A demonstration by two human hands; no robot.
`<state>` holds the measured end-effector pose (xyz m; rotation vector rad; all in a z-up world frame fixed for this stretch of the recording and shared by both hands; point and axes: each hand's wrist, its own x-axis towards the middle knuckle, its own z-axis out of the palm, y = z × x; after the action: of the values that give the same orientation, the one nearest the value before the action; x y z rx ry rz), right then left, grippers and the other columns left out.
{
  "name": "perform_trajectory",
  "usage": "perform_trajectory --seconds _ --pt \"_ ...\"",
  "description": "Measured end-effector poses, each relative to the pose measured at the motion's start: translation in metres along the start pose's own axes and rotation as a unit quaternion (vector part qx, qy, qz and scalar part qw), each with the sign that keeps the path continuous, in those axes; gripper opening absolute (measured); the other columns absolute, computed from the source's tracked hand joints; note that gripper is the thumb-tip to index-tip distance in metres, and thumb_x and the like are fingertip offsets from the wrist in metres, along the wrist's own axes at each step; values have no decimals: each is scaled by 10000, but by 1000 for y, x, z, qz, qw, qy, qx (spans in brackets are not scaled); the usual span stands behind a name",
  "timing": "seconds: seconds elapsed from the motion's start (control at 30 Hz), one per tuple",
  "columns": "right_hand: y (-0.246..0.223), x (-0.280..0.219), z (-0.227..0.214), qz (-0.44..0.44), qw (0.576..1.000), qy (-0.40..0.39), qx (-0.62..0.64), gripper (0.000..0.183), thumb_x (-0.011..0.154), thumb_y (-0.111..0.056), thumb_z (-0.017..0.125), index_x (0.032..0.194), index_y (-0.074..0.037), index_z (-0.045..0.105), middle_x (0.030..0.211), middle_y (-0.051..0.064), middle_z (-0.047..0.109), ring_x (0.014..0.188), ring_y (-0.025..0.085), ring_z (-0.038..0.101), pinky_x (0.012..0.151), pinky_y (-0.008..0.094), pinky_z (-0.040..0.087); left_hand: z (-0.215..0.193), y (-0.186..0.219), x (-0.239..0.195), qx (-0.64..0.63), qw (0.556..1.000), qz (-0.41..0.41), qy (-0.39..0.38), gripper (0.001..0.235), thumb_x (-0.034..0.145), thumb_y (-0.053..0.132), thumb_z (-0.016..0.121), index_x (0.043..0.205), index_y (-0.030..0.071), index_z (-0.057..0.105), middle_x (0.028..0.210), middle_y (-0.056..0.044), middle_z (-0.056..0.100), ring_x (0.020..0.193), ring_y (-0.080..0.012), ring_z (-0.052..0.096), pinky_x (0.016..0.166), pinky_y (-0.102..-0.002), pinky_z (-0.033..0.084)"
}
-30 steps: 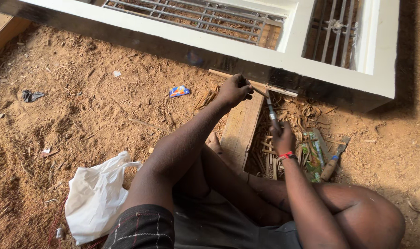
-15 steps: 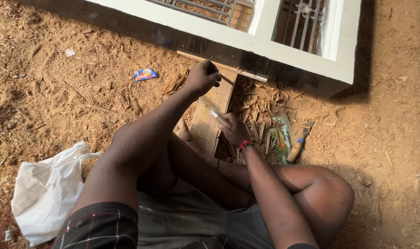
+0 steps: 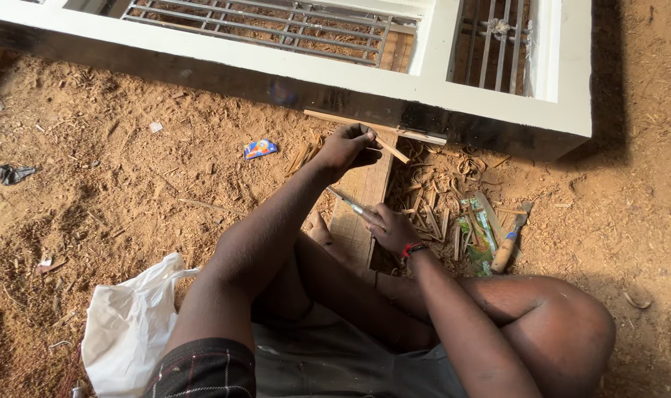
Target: The person sits on the ground and uses a chisel to carve a piece of wood placed on a wooden block. They repeatedly strike the chisel with a mallet to shape the wood, creating wood shavings that accumulate on the ground.
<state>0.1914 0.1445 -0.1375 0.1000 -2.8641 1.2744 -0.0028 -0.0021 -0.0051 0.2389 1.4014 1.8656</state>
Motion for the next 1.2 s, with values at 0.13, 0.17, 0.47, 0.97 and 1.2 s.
perform_trajectory --seconds 0.13,0.17,0.47,0.97,1.2 --pt "-12 0 -11 60 998 -26 -2 394 919 -245 701 1276 -119 591 929 127 754 832 272 753 740 415 584 0 12 -11 -60 998 -8 -25 155 1019 193 622 1065 46 609 1001 -118 734 890 -215 747 884 -431 653" --pt "-14 0 -11 70 997 -37 3 381 925 -253 691 1269 -126 588 941 117 755 834 272 757 739 414 589 0 15 -12 -68 997 -10 -29 155 1015 197 621 1063 49 614 1002 -118 737 890 -209 749 889 -433 653" --pt "7 0 -21 101 992 52 -52 364 912 -324 726 1174 -110 593 949 144 736 848 321 720 724 465 560 -6 27 -26 -142 970 14 -197 175 1050 190 637 1102 23 645 939 -99 733 884 -187 758 935 -434 657" --pt "61 0 -11 203 973 104 -46 474 852 -420 750 1049 -72 495 845 226 682 773 426 671 667 519 497 7 26 -18 -36 987 25 -155 92 1021 123 661 1063 43 642 952 -61 720 887 -173 761 883 -366 661" --pt "43 -3 -21 296 943 117 99 332 888 -357 701 995 -71 572 806 108 686 661 203 686 595 391 561 11 7 42 432 900 7 59 133 922 77 715 1035 20 674 998 -120 750 860 -188 737 757 -308 621"
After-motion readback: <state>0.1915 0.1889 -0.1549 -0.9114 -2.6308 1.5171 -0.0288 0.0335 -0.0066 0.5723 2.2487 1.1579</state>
